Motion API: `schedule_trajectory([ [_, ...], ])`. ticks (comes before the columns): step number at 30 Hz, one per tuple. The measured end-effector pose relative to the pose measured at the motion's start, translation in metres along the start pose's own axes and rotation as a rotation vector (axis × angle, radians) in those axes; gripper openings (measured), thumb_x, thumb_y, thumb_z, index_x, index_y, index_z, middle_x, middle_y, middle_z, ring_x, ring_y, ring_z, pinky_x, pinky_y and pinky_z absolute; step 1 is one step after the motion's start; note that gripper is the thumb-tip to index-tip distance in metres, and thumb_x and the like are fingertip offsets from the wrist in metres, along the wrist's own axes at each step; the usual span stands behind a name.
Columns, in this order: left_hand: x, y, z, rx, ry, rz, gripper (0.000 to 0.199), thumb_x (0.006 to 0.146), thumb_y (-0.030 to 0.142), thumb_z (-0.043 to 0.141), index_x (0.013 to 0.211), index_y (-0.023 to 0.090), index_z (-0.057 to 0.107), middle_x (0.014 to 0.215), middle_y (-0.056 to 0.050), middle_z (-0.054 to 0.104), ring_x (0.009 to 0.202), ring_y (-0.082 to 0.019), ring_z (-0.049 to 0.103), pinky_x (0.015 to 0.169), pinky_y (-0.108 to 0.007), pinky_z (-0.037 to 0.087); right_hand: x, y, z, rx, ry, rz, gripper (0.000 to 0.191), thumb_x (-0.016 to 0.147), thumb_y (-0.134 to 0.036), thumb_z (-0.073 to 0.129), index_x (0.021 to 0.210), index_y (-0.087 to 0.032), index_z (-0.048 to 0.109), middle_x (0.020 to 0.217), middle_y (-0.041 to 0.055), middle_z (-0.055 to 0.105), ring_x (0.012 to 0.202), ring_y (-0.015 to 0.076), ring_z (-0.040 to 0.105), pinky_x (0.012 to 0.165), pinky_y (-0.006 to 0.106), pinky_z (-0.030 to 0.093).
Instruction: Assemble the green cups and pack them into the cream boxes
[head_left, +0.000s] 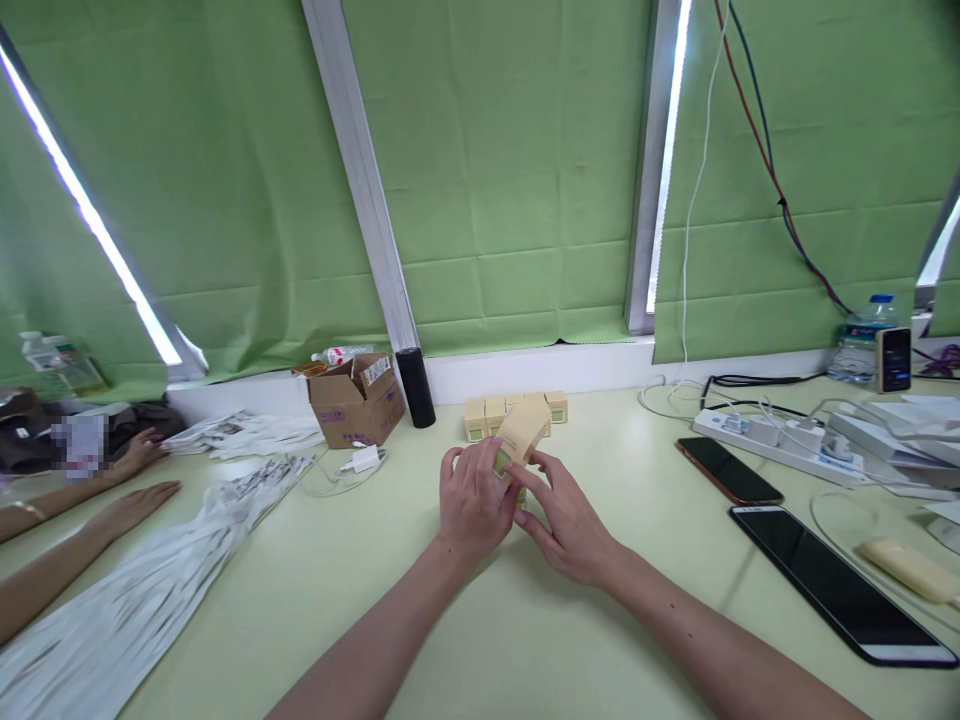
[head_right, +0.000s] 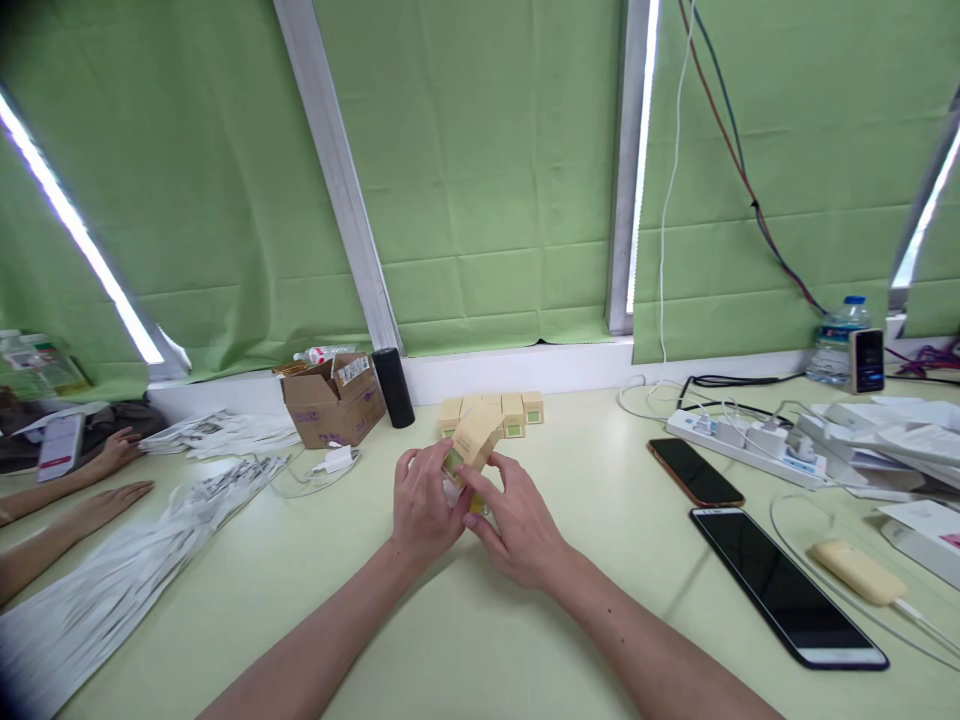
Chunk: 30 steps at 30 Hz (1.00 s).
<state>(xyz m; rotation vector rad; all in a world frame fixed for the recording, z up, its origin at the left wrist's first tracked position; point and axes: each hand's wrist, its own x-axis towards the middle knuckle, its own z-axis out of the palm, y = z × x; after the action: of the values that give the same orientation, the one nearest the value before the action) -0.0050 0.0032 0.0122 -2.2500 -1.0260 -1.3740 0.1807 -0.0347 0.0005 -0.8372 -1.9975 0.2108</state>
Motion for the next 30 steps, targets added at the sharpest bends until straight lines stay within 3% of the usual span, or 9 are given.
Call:
schedule_trajectory([
  [3,-0.004,0.0,-0.001,-0.117,0.02,0.034,0.063,0.095,0.032,0.064,0.149,0.023,0.035,0.135,-0.019,0.064,0.119,-0.033,0.064,0.108,-0.054,0.038,0.001,-0.001,-0.002,0.087,0.038,0.037,0.044,0.106,-0.032,0.048,0.15,-0.036,0.044,0.15,0.0117,0.047,0.137,0.0308,0.047,0.11,0.053,0.047],
  [7,-0.006,0.001,0.001,-0.45,-0.053,-0.096,0.059,0.103,0.041,0.05,0.156,0.02,0.032,0.146,-0.02,0.053,0.127,-0.032,0.057,0.107,-0.051,0.044,0.003,0.002,-0.004,0.142,0.139,0.027,0.026,0.109,-0.03,0.04,0.134,-0.032,0.047,0.143,0.0125,0.048,0.131,0.0282,0.052,0.105,0.052,0.051],
  [10,-0.005,0.002,0.004,-0.623,-0.132,-0.211,0.051,0.105,0.04,0.049,0.152,0.021,0.039,0.142,-0.017,0.056,0.122,-0.03,0.058,0.104,-0.048,0.047,0.004,0.006,-0.002,0.123,0.182,-0.055,0.016,0.108,-0.023,0.037,0.12,-0.03,0.046,0.137,0.0124,0.051,0.127,0.0277,0.055,0.098,0.052,0.055],
  [13,-0.003,0.003,0.005,-0.671,-0.17,-0.246,0.043,0.101,0.035,0.057,0.141,0.022,0.05,0.129,-0.014,0.062,0.116,-0.028,0.061,0.099,-0.045,0.051,0.006,0.009,0.0,0.067,0.237,-0.168,0.021,0.105,-0.014,0.039,0.117,-0.03,0.042,0.139,0.0129,0.051,0.128,0.0279,0.055,0.094,0.052,0.057],
  [16,0.0,0.005,0.002,-0.603,-0.087,-0.119,0.042,0.095,0.026,0.064,0.136,0.024,0.053,0.127,-0.012,0.064,0.118,-0.029,0.061,0.098,-0.046,0.053,0.007,0.01,0.0,0.053,0.31,-0.243,0.037,0.1,-0.009,0.043,0.129,-0.032,0.034,0.144,0.0148,0.049,0.132,0.0291,0.055,0.096,0.056,0.057],
  [19,0.003,0.007,-0.001,-0.411,0.075,0.113,0.042,0.092,0.016,0.064,0.132,0.025,0.053,0.131,-0.014,0.064,0.122,-0.03,0.059,0.101,-0.05,0.051,0.008,0.009,-0.002,0.026,0.358,-0.276,0.056,0.096,-0.012,0.052,0.142,-0.032,0.027,0.147,0.0159,0.047,0.142,0.0327,0.048,0.106,0.065,0.051],
  [21,0.003,0.008,-0.002,-0.272,0.176,0.198,0.034,0.092,0.011,0.062,0.122,0.025,0.055,0.132,-0.014,0.064,0.122,-0.029,0.058,0.1,-0.05,0.05,0.007,0.008,-0.001,-0.02,0.392,-0.255,0.063,0.093,-0.015,0.057,0.146,-0.032,0.028,0.148,0.0156,0.045,0.143,0.0342,0.046,0.109,0.066,0.049],
  [25,0.0,0.005,-0.001,-0.107,0.288,0.235,0.025,0.09,0.008,0.062,0.107,0.026,0.056,0.129,-0.012,0.062,0.119,-0.028,0.057,0.097,-0.048,0.05,0.004,0.012,0.003,-0.082,0.432,-0.163,0.064,0.093,-0.012,0.057,0.148,-0.031,0.031,0.143,0.0154,0.046,0.137,0.0338,0.049,0.105,0.063,0.053],
  [30,-0.002,0.0,-0.001,-0.061,0.284,0.259,0.029,0.088,0.006,0.063,0.107,0.026,0.054,0.129,-0.012,0.059,0.119,-0.028,0.056,0.096,-0.049,0.049,0.002,0.023,0.006,-0.176,0.386,-0.076,0.058,0.095,-0.01,0.051,0.147,-0.029,0.034,0.135,0.0157,0.052,0.132,0.0348,0.05,0.099,0.06,0.055],
])
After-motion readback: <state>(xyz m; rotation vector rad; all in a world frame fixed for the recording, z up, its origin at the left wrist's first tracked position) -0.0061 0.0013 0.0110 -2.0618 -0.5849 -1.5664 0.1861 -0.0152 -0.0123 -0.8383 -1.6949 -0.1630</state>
